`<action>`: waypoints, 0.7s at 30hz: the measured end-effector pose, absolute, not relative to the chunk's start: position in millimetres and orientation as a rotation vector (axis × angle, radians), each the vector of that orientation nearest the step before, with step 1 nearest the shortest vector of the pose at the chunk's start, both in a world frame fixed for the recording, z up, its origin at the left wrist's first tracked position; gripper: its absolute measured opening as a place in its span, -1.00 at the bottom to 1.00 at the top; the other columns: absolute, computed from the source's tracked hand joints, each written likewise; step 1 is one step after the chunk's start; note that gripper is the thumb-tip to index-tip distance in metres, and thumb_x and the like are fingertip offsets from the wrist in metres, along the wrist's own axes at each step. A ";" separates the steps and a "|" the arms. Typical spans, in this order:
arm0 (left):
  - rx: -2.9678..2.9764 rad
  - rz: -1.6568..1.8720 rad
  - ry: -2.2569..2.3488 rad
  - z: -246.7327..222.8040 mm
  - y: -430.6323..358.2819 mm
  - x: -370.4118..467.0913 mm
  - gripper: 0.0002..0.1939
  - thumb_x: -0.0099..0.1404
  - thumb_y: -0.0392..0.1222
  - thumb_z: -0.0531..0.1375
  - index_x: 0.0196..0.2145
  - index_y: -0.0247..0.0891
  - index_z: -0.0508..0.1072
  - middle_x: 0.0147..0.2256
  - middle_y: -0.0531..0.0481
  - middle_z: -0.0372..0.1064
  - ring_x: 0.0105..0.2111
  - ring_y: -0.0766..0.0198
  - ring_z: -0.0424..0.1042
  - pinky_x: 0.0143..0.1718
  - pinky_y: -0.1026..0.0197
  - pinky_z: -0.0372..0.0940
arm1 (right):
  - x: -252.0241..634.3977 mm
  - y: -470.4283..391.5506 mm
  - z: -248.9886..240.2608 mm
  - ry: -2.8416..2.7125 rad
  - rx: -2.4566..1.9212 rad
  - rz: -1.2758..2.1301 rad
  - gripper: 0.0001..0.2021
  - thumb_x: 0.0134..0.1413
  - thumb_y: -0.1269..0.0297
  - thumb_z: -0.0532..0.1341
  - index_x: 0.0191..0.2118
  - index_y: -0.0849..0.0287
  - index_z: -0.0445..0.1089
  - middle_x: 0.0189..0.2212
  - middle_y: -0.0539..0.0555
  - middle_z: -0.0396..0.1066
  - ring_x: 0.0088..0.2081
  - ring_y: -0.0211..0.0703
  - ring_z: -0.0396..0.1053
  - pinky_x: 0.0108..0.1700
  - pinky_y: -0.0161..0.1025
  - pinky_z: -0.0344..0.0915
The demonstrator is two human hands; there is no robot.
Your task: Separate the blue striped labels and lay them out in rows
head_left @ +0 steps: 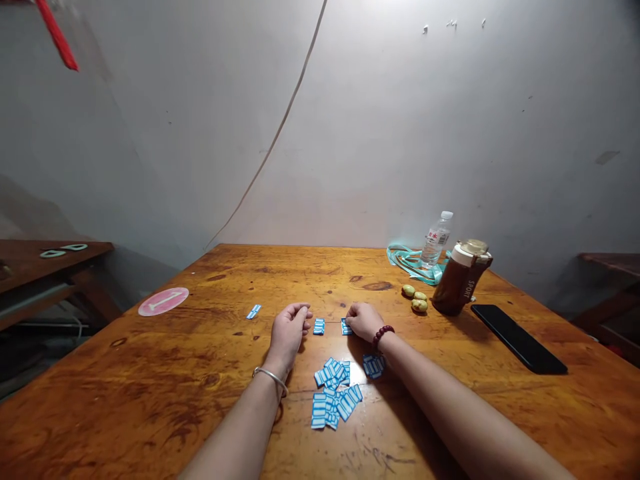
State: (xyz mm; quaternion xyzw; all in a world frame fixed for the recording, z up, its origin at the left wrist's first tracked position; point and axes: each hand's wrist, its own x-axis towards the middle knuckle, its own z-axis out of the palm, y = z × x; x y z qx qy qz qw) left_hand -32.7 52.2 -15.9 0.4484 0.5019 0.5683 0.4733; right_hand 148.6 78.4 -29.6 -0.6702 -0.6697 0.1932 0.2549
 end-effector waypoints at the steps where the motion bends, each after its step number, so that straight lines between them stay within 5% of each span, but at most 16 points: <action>1: 1.099 1.385 1.226 -15.8 52.0 -32.0 -0.68 -0.05 -0.03 0.14 -0.35 -0.28 0.36 -0.48 0.04 0.34 -0.65 0.48 0.24 -0.65 0.41 0.11 | 148.7 77.5 -29.5 -1.835 -1.837 0.509 -0.89 -0.29 0.46 0.12 -0.61 0.20 0.39 -0.59 0.07 0.39 -0.49 -0.23 0.28 -0.50 -0.36 0.02; 12: 1.151 1.362 1.225 -15.4 47.0 -26.6 -0.69 -0.04 -0.03 0.13 -0.35 -0.28 0.36 -0.48 0.04 0.34 -0.65 0.49 0.22 -0.67 0.41 0.10 | 144.2 71.6 -25.7 -1.869 -1.906 0.394 -0.80 -0.20 0.46 0.09 -0.36 0.14 0.35 -0.43 0.09 0.40 -0.38 -0.16 0.30 -0.46 -0.33 0.04; 21: 1.149 1.372 1.226 -12.9 45.6 -27.2 -0.65 -0.09 -0.01 0.15 -0.36 -0.28 0.37 -0.49 0.04 0.34 -0.66 0.48 0.22 -0.68 0.41 0.09 | 143.0 69.3 -22.4 -1.819 -1.776 0.485 -0.83 -0.24 0.51 0.10 -0.49 0.18 0.40 -0.49 0.07 0.40 -0.40 -0.20 0.30 -0.43 -0.36 0.08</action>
